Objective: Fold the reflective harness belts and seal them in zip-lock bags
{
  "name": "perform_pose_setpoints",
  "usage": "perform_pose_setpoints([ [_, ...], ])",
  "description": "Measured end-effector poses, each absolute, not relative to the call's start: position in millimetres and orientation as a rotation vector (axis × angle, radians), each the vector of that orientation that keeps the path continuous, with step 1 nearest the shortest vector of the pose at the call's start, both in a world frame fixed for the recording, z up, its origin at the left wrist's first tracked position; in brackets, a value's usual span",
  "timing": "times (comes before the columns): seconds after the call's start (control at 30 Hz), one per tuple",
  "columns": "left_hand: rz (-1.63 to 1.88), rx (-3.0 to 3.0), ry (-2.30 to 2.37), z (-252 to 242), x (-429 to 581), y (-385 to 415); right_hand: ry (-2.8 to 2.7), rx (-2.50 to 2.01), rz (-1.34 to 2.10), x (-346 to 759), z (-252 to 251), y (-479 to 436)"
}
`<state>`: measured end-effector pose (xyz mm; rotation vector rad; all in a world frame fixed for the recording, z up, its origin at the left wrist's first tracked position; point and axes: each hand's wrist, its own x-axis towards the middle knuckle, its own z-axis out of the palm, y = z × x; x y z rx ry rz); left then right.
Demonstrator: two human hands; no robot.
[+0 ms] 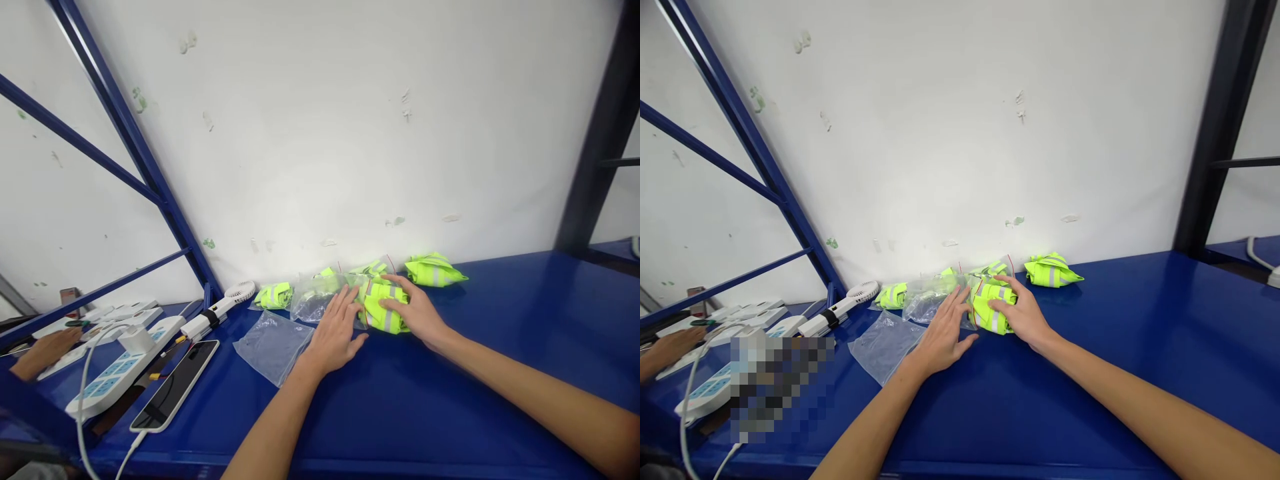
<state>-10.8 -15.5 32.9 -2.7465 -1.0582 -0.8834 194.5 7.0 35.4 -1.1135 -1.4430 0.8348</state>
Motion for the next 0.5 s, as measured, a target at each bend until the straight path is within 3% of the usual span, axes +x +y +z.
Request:
perform_pose_setpoints([
  [0.17,-0.859,-2.535,-1.153,30.9,-12.3,-8.8,-1.539,-1.076,0.908,196.0,34.9,8.0],
  [0.5,-0.779,-2.502,-1.161,24.6,-11.9,-8.0,-1.767,-1.049,0.632,195.2,35.4,4.1],
])
